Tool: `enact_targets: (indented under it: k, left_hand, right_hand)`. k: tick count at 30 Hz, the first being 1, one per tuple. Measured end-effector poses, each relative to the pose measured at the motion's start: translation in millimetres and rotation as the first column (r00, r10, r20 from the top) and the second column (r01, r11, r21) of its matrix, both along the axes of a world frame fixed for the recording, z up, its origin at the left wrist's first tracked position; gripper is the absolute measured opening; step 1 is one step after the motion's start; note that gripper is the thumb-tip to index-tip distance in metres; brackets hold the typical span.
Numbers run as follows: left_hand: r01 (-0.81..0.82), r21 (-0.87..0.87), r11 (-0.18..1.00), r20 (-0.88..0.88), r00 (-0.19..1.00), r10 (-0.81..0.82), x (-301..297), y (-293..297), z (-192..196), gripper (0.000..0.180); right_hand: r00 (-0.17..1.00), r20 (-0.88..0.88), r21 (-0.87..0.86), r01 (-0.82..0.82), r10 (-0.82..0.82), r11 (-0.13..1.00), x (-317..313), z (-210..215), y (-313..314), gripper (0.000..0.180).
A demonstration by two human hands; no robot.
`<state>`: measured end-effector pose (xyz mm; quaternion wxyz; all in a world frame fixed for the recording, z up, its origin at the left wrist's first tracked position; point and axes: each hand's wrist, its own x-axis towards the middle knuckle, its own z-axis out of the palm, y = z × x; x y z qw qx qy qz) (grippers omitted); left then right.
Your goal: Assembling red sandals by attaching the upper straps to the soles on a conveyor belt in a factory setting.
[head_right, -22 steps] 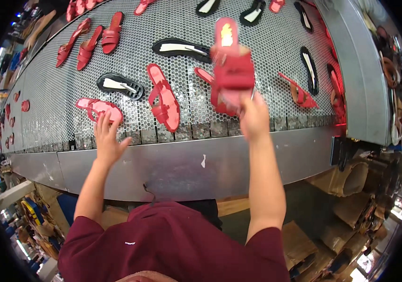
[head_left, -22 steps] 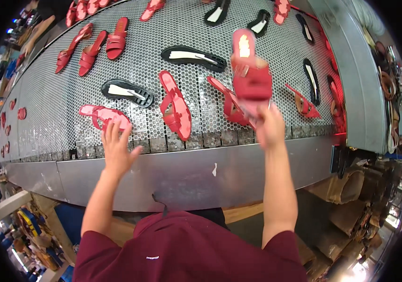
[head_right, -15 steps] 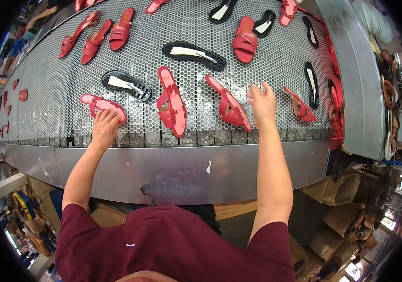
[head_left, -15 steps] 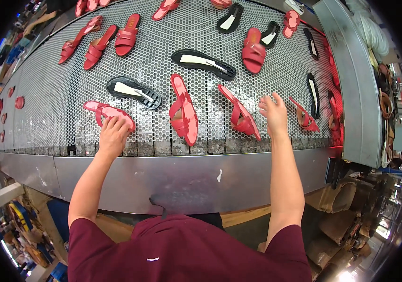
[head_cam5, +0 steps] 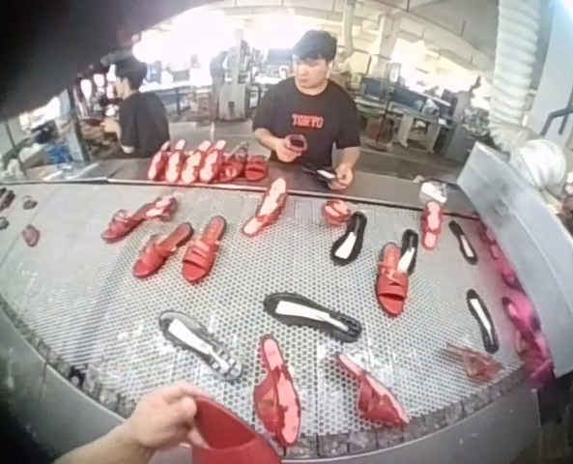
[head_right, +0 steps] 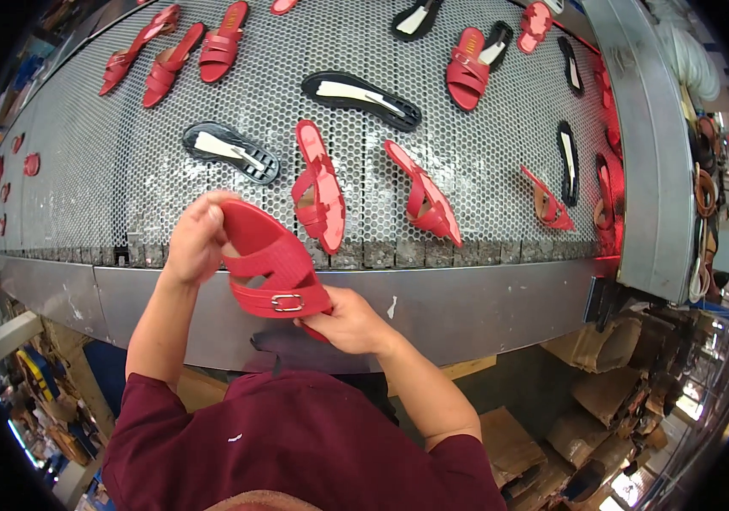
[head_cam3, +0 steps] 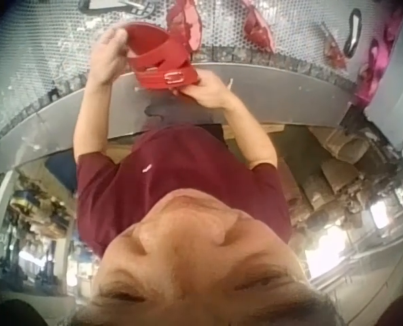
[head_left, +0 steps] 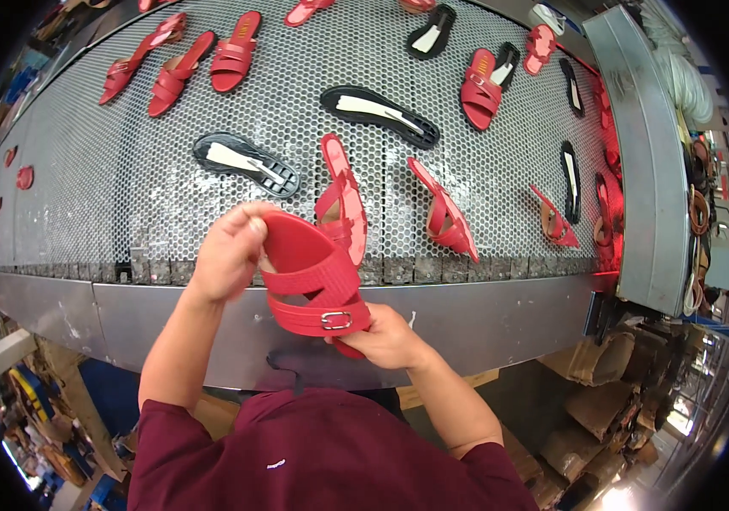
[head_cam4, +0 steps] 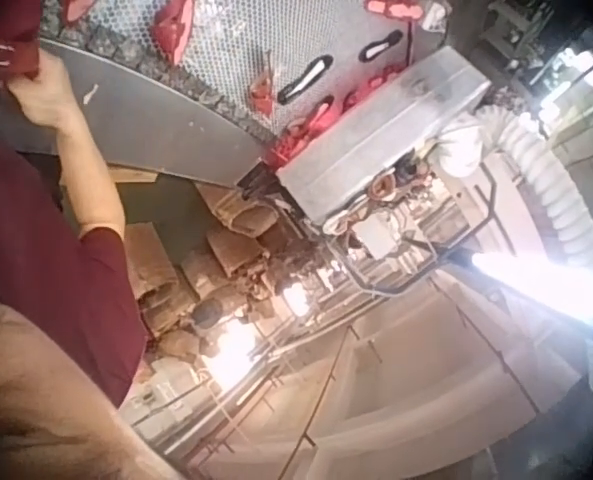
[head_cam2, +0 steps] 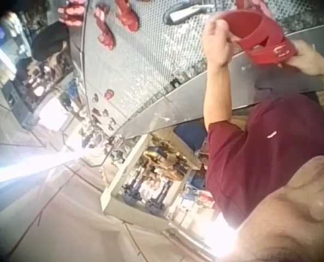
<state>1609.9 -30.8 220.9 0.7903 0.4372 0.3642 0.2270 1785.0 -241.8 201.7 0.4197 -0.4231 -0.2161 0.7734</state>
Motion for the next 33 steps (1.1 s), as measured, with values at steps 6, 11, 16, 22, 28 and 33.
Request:
enact_targets:
  k: [6,11,16,22,28,33]
  left_hand:
    - [0.57,0.672,0.474,-0.704,0.291,0.648,-53.1,157.2,-128.9,0.077]
    - [0.511,0.346,0.787,-0.896,-0.069,0.439,-10.5,182.6,-142.2,0.097]
    - [0.475,0.515,0.713,-0.832,0.078,0.549,-35.5,186.2,-146.9,0.08]
    - [-0.336,0.393,0.856,-0.367,0.796,0.481,-97.2,162.2,-126.3,0.034]
    - [-0.364,0.199,0.91,-0.017,0.927,0.375,-82.0,63.8,-0.1,0.027]
    - [-0.34,-0.005,0.94,-0.032,0.94,0.34,-17.0,-23.0,12.3,0.019]
  right_hand:
    - [0.892,0.45,-0.074,0.088,-0.046,0.993,8.6,-16.4,-82.3,0.036]
    - [0.802,0.594,-0.347,0.337,-0.073,0.875,3.5,-12.0,-138.5,0.029]
    - [0.817,0.535,-0.367,0.453,-0.214,0.813,3.1,-29.2,-159.7,0.02]
    - [0.702,0.711,-0.363,0.32,0.038,0.875,12.7,-41.1,-180.7,0.017]
    - [0.821,0.534,-0.362,0.437,-0.201,0.823,34.3,-38.5,-192.9,0.014]
    - [0.846,0.315,-0.32,0.522,-0.43,0.791,64.7,-35.6,-199.4,0.016]
